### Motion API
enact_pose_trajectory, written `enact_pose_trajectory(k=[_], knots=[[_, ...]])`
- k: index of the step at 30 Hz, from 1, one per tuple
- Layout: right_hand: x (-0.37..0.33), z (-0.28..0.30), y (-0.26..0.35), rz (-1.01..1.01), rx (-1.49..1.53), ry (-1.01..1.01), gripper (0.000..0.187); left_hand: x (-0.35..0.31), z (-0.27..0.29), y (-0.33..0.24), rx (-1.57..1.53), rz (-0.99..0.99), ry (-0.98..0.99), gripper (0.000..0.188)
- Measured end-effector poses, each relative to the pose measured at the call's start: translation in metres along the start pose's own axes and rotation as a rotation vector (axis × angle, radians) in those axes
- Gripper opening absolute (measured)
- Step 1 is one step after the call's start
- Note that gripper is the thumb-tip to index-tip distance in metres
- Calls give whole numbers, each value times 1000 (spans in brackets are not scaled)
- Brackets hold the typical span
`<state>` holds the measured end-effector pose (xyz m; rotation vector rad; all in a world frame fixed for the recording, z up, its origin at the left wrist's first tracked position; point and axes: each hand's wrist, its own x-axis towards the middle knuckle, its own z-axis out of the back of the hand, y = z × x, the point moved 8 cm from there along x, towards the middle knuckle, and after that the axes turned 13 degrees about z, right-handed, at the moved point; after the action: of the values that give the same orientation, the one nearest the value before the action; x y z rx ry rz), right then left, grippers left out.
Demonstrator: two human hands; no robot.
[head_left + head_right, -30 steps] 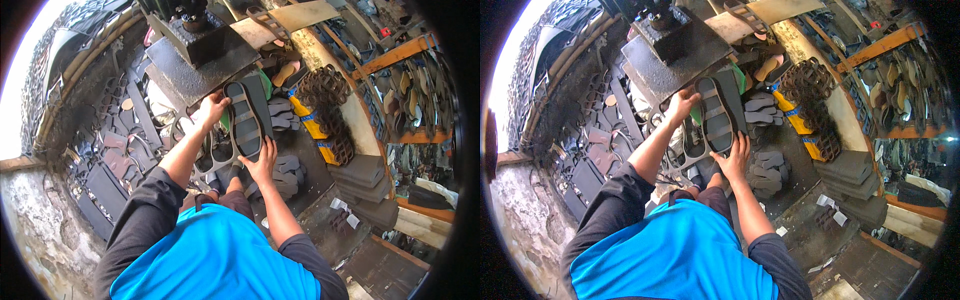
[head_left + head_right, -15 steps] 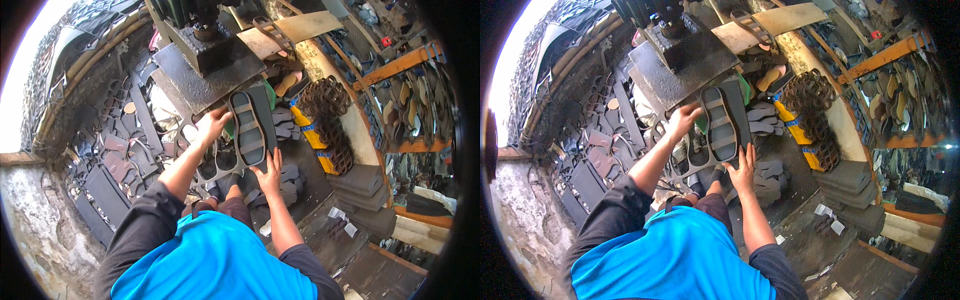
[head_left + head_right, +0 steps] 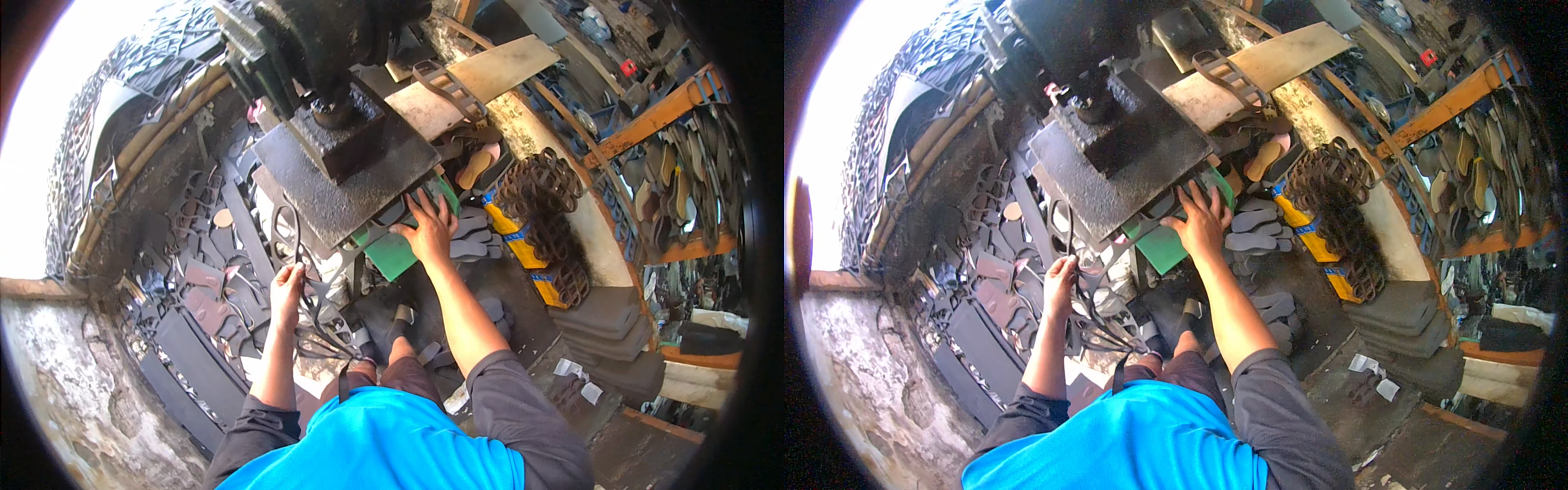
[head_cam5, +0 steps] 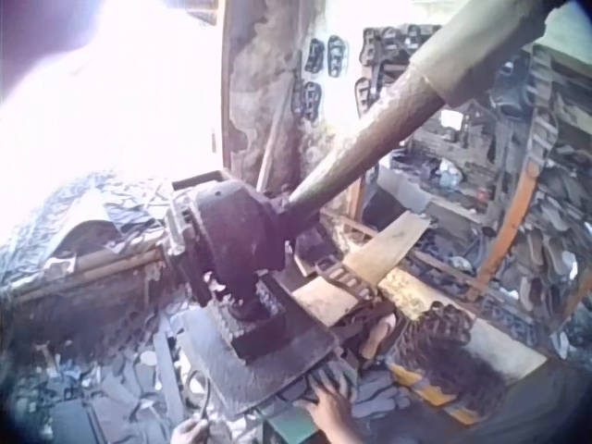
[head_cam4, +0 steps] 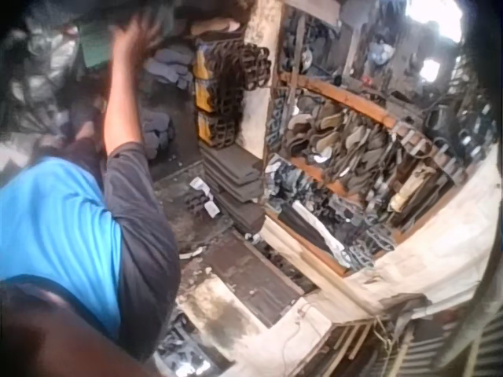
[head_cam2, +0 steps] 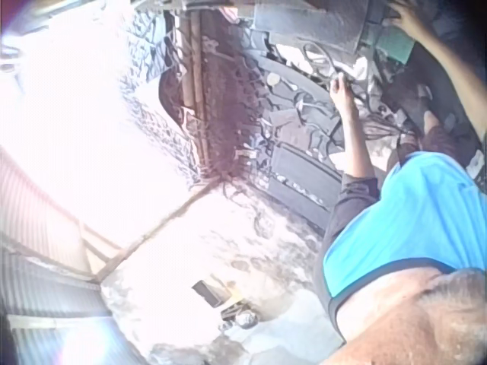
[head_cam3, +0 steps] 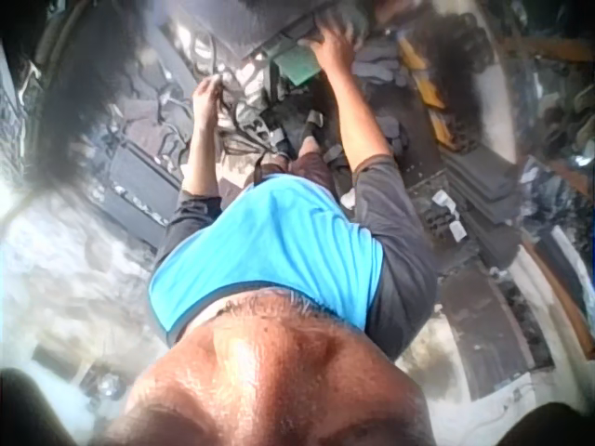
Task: The person picks up gray shoe insoles from a workbench, aligns them, and stacks them into neat piles. They repeatedly gather, align, and place the insoles into organized stacks on the bench.
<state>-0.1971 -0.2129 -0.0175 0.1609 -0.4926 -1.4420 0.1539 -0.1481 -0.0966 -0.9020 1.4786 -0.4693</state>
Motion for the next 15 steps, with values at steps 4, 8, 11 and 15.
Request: enact_pose_trajectory(k=[4, 8, 11, 15], knots=[[44, -20, -8, -13, 12, 43, 63, 30, 3, -27, 50, -62, -35, 20], [57, -35, -11, -29, 35, 22, 63, 38, -2, -58, 112, -144, -257, 26], [63, -2, 7, 44, 61, 173, 69, -37, -39, -153, 167, -504, -566, 47], [95, 189, 65, 277, -70, 157, 44, -225, -189, -342, 63, -1311, -75, 59]])
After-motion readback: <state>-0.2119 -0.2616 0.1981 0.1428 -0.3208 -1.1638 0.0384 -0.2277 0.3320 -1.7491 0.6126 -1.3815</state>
